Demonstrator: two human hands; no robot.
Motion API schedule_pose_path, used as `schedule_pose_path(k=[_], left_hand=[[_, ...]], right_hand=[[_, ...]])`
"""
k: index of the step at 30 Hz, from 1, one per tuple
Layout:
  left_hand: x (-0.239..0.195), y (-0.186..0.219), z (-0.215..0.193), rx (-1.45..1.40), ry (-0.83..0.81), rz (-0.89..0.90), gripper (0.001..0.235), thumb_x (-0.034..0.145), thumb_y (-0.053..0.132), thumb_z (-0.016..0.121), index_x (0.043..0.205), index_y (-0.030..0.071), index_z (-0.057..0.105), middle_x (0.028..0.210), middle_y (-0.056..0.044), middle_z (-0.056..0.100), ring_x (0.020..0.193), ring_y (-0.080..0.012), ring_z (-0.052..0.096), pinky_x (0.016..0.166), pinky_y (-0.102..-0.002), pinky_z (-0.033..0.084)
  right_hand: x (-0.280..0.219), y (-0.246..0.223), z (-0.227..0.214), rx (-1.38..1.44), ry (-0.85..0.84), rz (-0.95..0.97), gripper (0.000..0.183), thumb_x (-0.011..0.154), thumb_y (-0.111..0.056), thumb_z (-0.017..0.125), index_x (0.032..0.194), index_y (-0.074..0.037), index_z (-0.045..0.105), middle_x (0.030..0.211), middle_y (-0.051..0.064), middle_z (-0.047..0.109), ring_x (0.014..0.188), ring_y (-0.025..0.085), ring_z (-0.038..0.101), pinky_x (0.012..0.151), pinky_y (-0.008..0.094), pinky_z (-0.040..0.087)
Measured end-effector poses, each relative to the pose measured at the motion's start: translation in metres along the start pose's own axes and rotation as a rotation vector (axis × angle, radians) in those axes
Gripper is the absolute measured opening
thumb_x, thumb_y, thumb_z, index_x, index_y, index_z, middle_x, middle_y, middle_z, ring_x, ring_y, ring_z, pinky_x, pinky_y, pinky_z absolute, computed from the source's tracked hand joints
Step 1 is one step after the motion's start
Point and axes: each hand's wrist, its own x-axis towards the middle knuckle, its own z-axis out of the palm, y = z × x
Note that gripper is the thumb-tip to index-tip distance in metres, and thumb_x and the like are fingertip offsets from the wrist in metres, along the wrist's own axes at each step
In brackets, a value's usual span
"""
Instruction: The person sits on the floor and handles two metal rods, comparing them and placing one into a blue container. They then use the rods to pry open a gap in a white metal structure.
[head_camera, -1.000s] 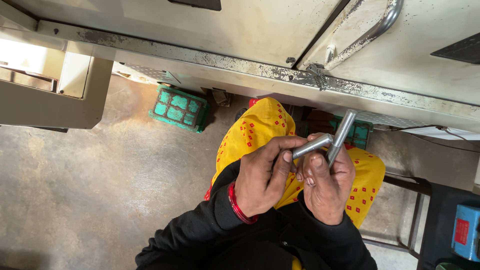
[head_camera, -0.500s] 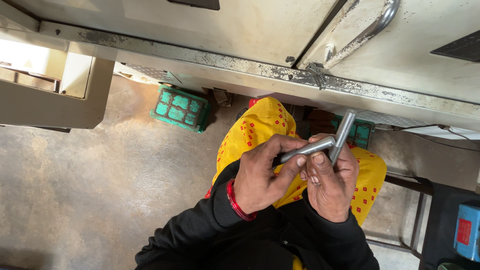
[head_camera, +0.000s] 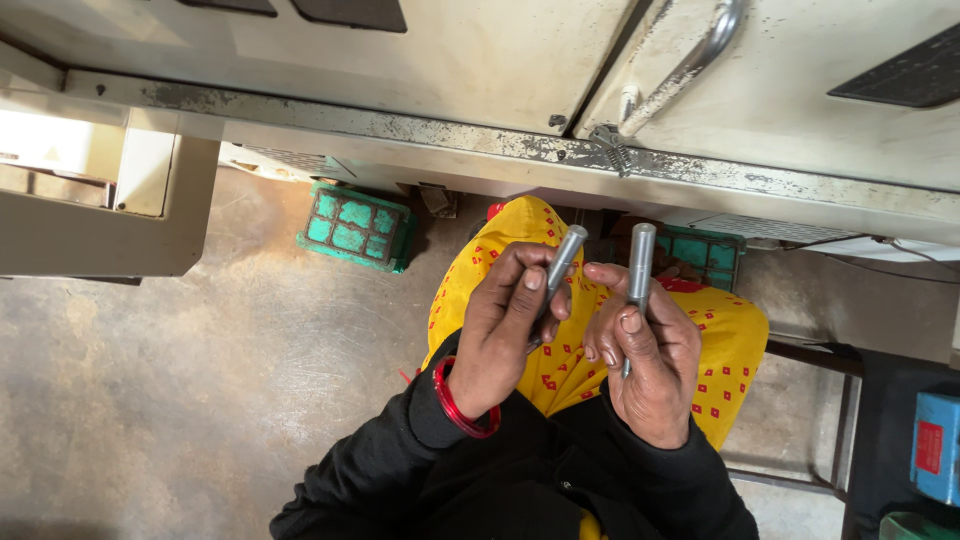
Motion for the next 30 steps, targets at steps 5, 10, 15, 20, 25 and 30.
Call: schedule_pose_path(k=[5, 10, 15, 20, 25, 30], left_hand=[[0.002, -0.001, 0.001, -0.127, 0.077, -0.137, 0.026, 0.112, 0.023, 0.045, 0.125, 0.004, 0.056, 0.088, 0.0, 0.057, 0.068, -0.0049, 0.047, 0.059, -0.019, 0.037], [0.011, -0.013, 0.013, 0.003, 0.074, -0.164, 0.02, 0.105, 0.014, 0.057, 0.124, 0.004, 0.056, 0.087, 0.002, 0.055, 0.068, -0.0051, 0.046, 0.058, -0.02, 0.037], [0.012, -0.027, 0.026, 0.093, -0.017, -0.061, 0.023, 0.105, 0.01, 0.064, 0.126, 0.005, 0.055, 0.096, 0.001, 0.058, 0.076, -0.0041, 0.051, 0.067, -0.02, 0.046], [0.005, -0.021, 0.037, 0.096, -0.03, -0.069, 0.029, 0.104, 0.013, 0.065, 0.129, 0.004, 0.054, 0.103, -0.001, 0.06, 0.077, -0.0034, 0.052, 0.069, -0.02, 0.048], [-0.004, -0.014, 0.041, 0.036, -0.039, -0.046, 0.031, 0.105, 0.013, 0.065, 0.132, 0.002, 0.053, 0.104, -0.002, 0.061, 0.075, -0.004, 0.053, 0.067, -0.02, 0.047], [-0.007, -0.011, 0.042, -0.029, -0.075, -0.021, 0.032, 0.107, 0.014, 0.066, 0.133, 0.002, 0.052, 0.102, -0.002, 0.06, 0.074, -0.0041, 0.052, 0.066, -0.02, 0.046]], right_hand=[[0.011, 0.016, -0.018, -0.355, 0.05, -0.105, 0.041, 0.11, -0.027, 0.055, 0.136, 0.003, 0.063, 0.072, -0.001, 0.047, 0.064, 0.006, 0.043, 0.061, 0.024, 0.039], [0.011, 0.015, -0.041, -0.557, 0.13, 0.016, 0.029, 0.108, -0.016, 0.053, 0.131, 0.0, 0.064, 0.089, 0.0, 0.06, 0.075, 0.005, 0.051, 0.067, 0.021, 0.045], [-0.018, -0.016, -0.037, -0.584, 0.108, 0.131, 0.04, 0.101, -0.011, 0.063, 0.14, -0.001, 0.062, 0.088, 0.007, 0.07, 0.071, 0.008, 0.062, 0.066, 0.023, 0.054], [-0.024, -0.04, -0.023, -0.657, 0.116, -0.012, 0.046, 0.091, -0.001, 0.073, 0.136, 0.002, 0.062, 0.125, 0.013, 0.074, 0.097, 0.011, 0.071, 0.084, 0.024, 0.058], [-0.028, -0.049, -0.019, -0.674, 0.122, -0.069, 0.049, 0.089, -0.001, 0.076, 0.136, 0.001, 0.062, 0.125, 0.014, 0.075, 0.1, 0.012, 0.074, 0.083, 0.023, 0.059], [-0.032, -0.054, -0.017, -0.724, 0.122, -0.13, 0.052, 0.087, 0.0, 0.078, 0.137, 0.0, 0.062, 0.124, 0.015, 0.074, 0.102, 0.014, 0.076, 0.084, 0.024, 0.06]])
